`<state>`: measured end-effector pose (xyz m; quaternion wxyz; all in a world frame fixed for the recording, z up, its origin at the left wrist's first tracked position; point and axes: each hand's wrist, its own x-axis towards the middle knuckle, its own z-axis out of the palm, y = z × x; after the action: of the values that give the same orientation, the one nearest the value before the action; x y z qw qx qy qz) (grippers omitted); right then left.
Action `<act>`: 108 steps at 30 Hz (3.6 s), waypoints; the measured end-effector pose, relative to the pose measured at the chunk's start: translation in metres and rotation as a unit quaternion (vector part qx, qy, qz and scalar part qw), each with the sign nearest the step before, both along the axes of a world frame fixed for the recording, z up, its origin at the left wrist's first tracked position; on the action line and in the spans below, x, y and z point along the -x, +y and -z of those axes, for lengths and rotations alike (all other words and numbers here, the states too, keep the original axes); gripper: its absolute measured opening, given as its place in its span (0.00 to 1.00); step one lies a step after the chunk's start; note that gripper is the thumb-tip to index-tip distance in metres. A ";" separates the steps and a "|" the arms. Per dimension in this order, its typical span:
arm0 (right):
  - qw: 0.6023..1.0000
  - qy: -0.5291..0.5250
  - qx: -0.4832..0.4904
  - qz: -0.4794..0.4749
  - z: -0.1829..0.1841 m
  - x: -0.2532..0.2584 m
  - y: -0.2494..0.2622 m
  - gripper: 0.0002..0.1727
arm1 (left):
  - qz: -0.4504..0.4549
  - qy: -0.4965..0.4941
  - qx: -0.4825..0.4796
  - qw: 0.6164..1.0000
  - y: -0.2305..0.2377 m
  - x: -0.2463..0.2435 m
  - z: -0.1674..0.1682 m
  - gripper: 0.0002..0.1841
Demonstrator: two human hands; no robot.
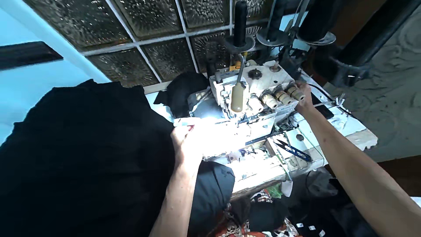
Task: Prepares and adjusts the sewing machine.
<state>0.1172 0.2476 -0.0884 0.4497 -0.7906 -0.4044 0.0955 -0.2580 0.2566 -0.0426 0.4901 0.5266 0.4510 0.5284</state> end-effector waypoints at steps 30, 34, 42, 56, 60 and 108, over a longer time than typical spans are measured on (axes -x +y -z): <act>0.997 0.070 0.021 0.000 -0.007 0.002 0.003 0.25 | -0.088 -0.084 -0.034 0.992 -0.003 -0.008 0.014 0.03; 0.983 0.170 -0.057 -0.034 -0.008 0.011 -0.041 0.24 | -0.085 -0.091 -0.055 0.991 -0.001 -0.008 0.018 0.04; 0.920 -0.252 -0.294 -0.056 -0.038 0.163 -0.130 0.12 | -0.041 -0.124 -0.032 0.991 -0.004 -0.006 0.022 0.08; 0.980 -0.195 -0.044 0.020 -0.068 0.239 -0.051 0.16 | -0.069 -0.144 -0.066 0.985 0.002 -0.008 0.030 0.06; 0.980 -0.188 -0.064 0.018 -0.064 0.239 -0.053 0.14 | -0.076 -0.155 -0.055 0.984 0.001 -0.009 0.028 0.06; 0.922 0.175 -0.241 -0.247 -0.054 0.216 -0.143 0.09 | 0.006 -0.227 -0.188 0.956 -0.103 0.022 -0.003 0.08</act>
<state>-0.0984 0.1048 -0.0340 0.6524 -0.5037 -0.5126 0.2404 -0.2797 0.1532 -0.0391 0.4749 0.4784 0.2172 0.7060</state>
